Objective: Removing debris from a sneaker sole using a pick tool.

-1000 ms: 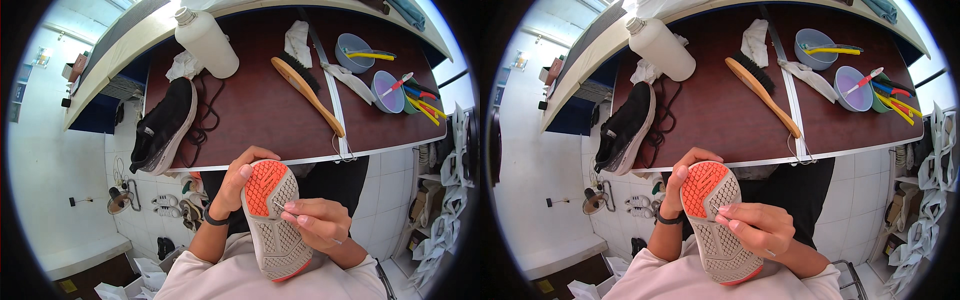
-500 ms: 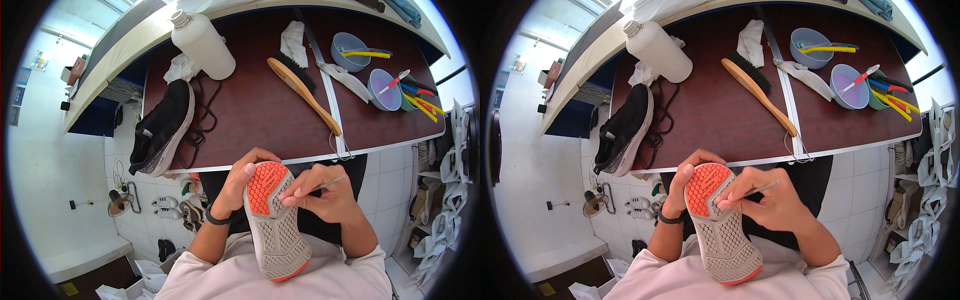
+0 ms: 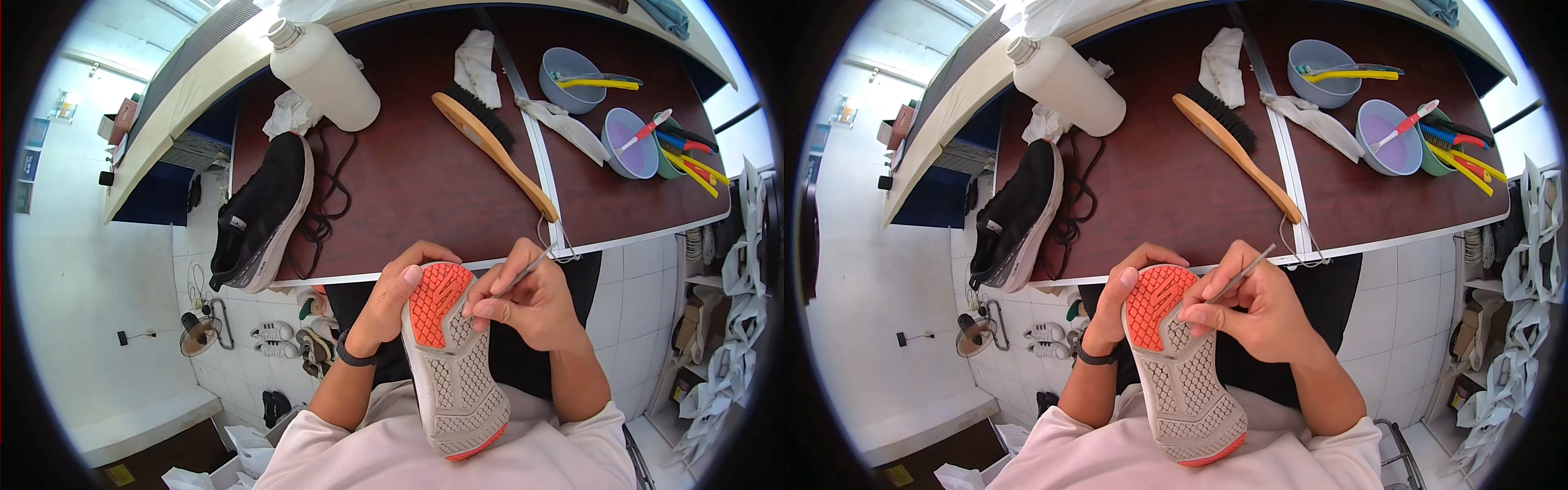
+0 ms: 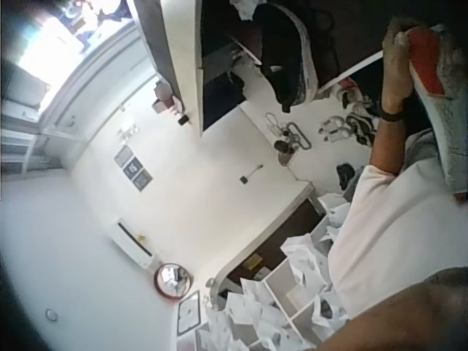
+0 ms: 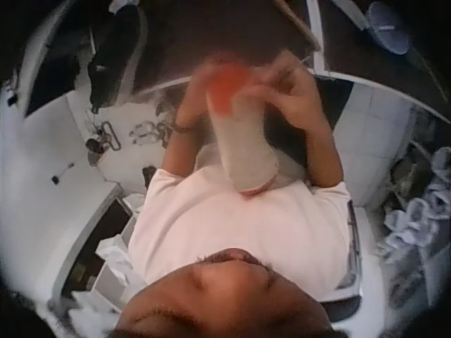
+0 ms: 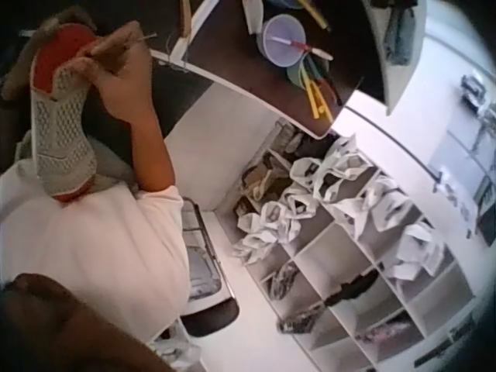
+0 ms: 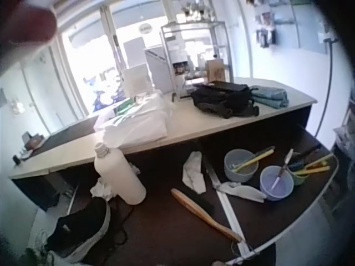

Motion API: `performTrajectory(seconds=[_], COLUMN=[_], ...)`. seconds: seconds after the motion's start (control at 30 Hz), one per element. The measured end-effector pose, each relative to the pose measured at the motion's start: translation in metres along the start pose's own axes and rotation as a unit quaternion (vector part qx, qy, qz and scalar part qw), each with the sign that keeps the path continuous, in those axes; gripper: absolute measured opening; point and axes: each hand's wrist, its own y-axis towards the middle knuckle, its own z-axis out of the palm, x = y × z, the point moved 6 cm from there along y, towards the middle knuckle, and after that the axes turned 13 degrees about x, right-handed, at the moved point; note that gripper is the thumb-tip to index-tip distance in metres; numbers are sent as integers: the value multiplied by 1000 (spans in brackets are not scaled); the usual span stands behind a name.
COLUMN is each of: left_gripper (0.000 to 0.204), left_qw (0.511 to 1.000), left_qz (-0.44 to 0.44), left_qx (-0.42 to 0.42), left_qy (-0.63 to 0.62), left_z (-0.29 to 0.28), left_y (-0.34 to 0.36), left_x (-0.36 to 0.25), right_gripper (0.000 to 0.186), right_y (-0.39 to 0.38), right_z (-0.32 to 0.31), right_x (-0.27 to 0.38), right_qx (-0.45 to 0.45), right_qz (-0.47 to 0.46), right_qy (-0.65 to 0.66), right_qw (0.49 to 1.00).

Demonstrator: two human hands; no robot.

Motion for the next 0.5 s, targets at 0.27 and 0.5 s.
performTrajectory(seconds=[0.27, 0.5], left_gripper=[66, 63], left_qw=[1000, 999], left_qz=[-4, 12], left_qx=[4, 18], left_qy=[21, 28], left_z=[-1, 6], left_y=[2, -1], left_x=[-1, 6], right_gripper=[26, 25], right_y=[-11, -2], right_z=[13, -1], right_x=[16, 7], right_qx=[-12, 94], right_qz=[-97, -53], right_qy=[-253, -184], right_qw=[963, 977])
